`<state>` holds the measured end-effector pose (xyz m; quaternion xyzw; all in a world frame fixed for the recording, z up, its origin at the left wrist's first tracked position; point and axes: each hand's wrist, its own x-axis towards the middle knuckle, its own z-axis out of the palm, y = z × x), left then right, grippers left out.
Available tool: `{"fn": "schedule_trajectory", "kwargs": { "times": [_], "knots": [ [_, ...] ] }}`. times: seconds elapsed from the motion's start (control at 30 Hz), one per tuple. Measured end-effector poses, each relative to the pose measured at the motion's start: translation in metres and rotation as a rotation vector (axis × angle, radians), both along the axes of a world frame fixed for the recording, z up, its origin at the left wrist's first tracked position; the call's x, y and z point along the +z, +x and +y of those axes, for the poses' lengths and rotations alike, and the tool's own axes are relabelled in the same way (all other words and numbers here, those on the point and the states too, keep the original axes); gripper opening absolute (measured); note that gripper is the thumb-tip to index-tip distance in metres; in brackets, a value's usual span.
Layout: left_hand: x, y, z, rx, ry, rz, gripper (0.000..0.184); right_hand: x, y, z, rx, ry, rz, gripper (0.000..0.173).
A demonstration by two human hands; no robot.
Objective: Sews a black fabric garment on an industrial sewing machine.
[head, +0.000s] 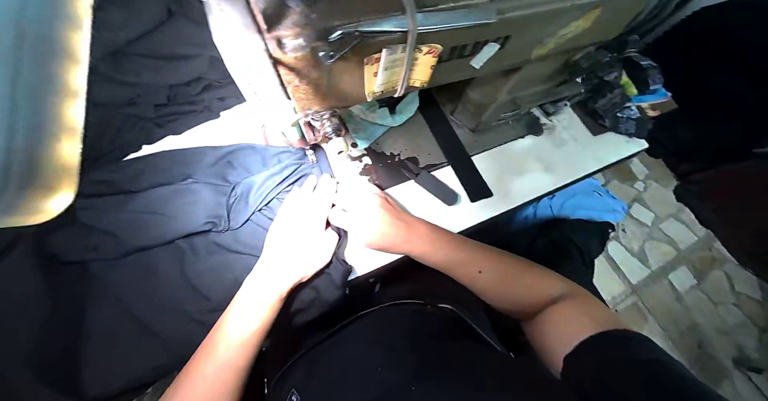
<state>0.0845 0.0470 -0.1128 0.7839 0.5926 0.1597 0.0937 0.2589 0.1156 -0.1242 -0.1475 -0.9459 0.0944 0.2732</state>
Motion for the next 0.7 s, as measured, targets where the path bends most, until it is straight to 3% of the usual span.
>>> {"fn": "schedule_trajectory", "kwargs": {
  "times": [0.23, 0.5, 0.7],
  "knots": [
    [-0.005, -0.003, -0.002, 0.030, 0.096, 0.042, 0.058, -0.002, 0.001, -0.001, -0.025, 0.004, -0.019, 0.012],
    [-0.004, -0.023, 0.013, -0.093, 0.133, 0.018, 0.054, -0.002, 0.000, -0.002, -0.025, 0.017, -0.026, 0.014],
    [-0.007, -0.029, 0.031, -0.017, 0.278, -0.158, 0.036, 0.004, -0.002, 0.000, 0.003, -0.009, -0.091, 0.013]
  ]
}}
